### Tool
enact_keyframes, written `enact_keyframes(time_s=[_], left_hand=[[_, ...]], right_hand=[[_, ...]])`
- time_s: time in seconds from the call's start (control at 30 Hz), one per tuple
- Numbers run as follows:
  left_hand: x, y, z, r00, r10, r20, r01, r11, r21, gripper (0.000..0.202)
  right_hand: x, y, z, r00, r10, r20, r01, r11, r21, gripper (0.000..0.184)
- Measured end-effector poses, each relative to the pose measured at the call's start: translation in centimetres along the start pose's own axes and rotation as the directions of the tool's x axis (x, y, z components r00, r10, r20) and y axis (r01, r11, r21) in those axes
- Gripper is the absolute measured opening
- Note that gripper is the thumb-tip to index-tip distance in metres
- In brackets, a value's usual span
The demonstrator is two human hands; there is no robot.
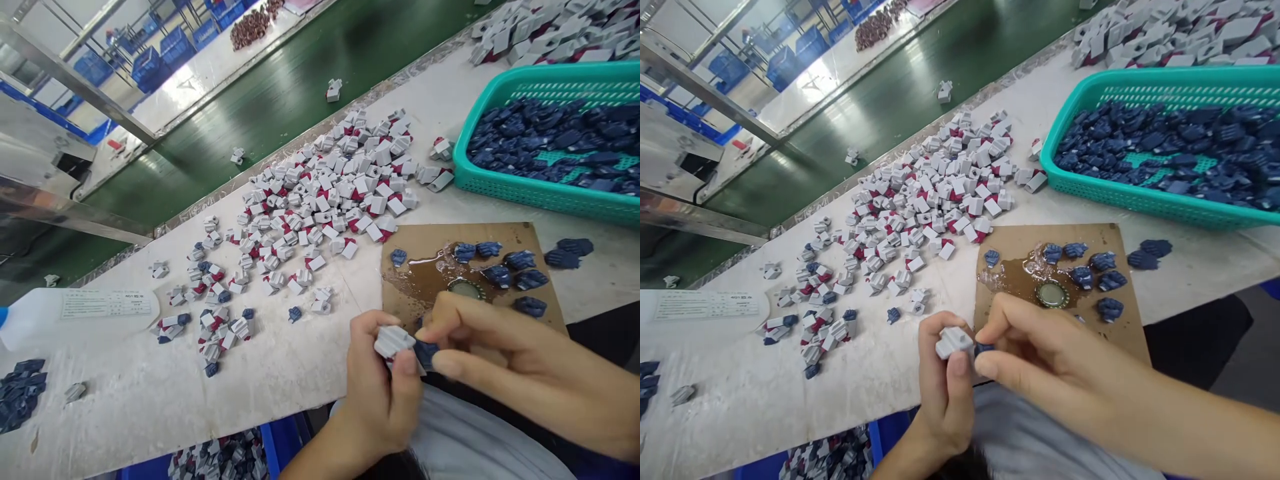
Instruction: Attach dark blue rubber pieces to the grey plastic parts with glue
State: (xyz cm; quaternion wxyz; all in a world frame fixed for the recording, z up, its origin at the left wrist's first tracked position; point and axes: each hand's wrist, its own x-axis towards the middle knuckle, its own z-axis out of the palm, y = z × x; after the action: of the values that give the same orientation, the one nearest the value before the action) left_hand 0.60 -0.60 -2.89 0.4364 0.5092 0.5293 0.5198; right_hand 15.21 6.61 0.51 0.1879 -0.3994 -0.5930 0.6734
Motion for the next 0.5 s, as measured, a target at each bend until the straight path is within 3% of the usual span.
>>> enact_keyframes(time_s=[0.1, 0.17, 0.27, 0.33, 0.43, 0.5], left_hand=[[0.7, 0.6, -0.6, 0.98, -0.194, 0.038, 0.198, 0.968, -0.157, 0.022], [1.0, 0.9, -0.8, 0.98, -0.201, 0.004, 0.198, 0.964, -0.175, 0.028], [1.3, 0.8, -0.7, 0.991, -0.115, -0.063, 0.108, 0.989, -0.104, 0.033], [1.2, 0.6, -0.4, 0.994, -0.045, -0.099, 0.04, 0.998, -0.049, 0.035], [0.3, -0.2, 0.2, 0.985, 0.048, -0.164, -0.039, 0.998, 0.055, 0.041], [-0.7, -0.7, 0.5, 0.987, 0.017, -0.161, -0.007, 0.998, 0.064, 0.047]], right_hand=[[2.4, -1.6, -0.4, 0.96, -0.056, -0.273, 0.076, 0.995, 0.066, 0.05], [4.0, -2.9, 0.5, 0.937, 0.023, -0.348, 0.043, 0.983, 0.181, 0.052], [5.8, -4.2, 2.9, 0.977, 0.195, -0.089, -0.154, 0.927, 0.342, 0.055], [6.2, -4.5, 4.5, 0.968, 0.246, 0.041, -0.246, 0.909, 0.336, 0.053], [5.8, -4.0, 6.2, 0.959, 0.272, 0.083, -0.284, 0.915, 0.287, 0.058], [5.1, -3.1, 6.9, 0.959, 0.278, 0.058, -0.283, 0.917, 0.28, 0.063]])
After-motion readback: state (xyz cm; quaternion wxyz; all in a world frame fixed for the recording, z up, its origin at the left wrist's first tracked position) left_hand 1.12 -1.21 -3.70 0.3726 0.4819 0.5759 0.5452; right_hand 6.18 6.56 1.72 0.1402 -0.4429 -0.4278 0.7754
